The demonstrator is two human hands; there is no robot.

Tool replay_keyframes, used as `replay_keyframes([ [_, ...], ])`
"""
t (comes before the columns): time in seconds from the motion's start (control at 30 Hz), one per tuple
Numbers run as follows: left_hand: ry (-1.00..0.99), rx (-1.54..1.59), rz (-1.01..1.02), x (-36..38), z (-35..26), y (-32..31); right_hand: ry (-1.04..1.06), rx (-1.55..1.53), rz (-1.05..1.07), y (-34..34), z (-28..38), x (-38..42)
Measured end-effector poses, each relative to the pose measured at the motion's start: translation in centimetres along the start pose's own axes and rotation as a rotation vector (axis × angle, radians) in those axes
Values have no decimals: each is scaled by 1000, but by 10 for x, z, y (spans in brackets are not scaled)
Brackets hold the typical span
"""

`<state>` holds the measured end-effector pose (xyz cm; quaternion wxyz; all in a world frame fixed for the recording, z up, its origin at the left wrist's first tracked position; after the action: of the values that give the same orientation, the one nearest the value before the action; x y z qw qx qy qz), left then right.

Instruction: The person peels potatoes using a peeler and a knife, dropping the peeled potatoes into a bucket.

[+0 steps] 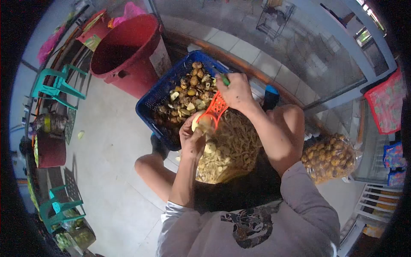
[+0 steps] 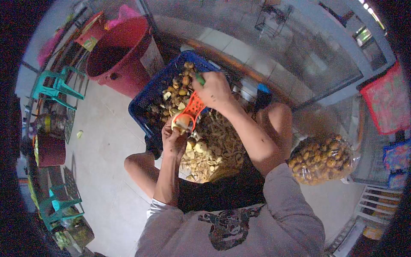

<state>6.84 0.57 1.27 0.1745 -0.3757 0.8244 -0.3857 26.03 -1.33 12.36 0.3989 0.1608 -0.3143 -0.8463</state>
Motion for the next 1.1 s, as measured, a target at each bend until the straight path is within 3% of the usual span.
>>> replay_keyframes([
  [0.1, -19, -8, 69, -1, 0, 4, 168, 127, -105, -4, -12, -11],
  [0.17, 13, 58, 41, 5, 1, 4, -21, 9, -144, -8, -53, -37],
  [0.3, 58, 167, -96, 4, 9, 10, -99, -59, -176, -11, -29, -9],
  [0.33, 65, 186, -148, 5, 11, 13, 141, -61, -178, -12, -15, 1],
  [0.43, 42, 204, -106, 4, 16, 15, 215, 78, -233, -6, -18, -7],
  [0.5, 41, 261, -116, 4, 17, 13, -45, -54, -272, -4, -48, -30],
  [0.6, 122, 322, -196, 5, 23, 14, -53, -166, -239, -17, -32, -4],
  [0.63, 98, 219, -208, 9, 18, 5, 151, -52, -271, -12, -8, 11],
  [0.73, 134, 308, -209, 6, 27, 20, 159, -61, -380, -10, -27, -4],
  [0.77, 118, 315, -139, 4, 22, 17, 44, -72, -346, -5, -44, -17],
  [0.8, 109, 314, -132, 1, 14, 10, 155, -73, -473, 4, -39, -21],
  [0.87, -12, 234, -43, -1, -7, -4, -20, 2, -378, 2, -59, -27],
  [0.93, -58, 153, 40, -17, -13, 8, 45, -8, -377, -3, -57, -21],
  [1.0, 40, 342, -98, -14, -5, 25, 136, -30, -381, -6, -50, -24],
  [1.07, 12, 333, -123, -14, -5, 30, -65, 9, -279, -15, -67, -28],
  [1.1, -7, 330, -146, -13, -7, 29, -67, 4, -279, -16, -66, -27],
])
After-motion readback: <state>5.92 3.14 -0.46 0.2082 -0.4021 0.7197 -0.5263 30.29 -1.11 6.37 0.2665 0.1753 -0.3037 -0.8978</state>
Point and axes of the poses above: each hand's wrist, its own x-axis away from the middle knuckle, its own y-axis out of the back of the hand, z = x × y, the point moved 6 cm from there along -x, towards the middle knuckle, and after that the axes turned 3 degrees about -y, right-handed, at the moved point
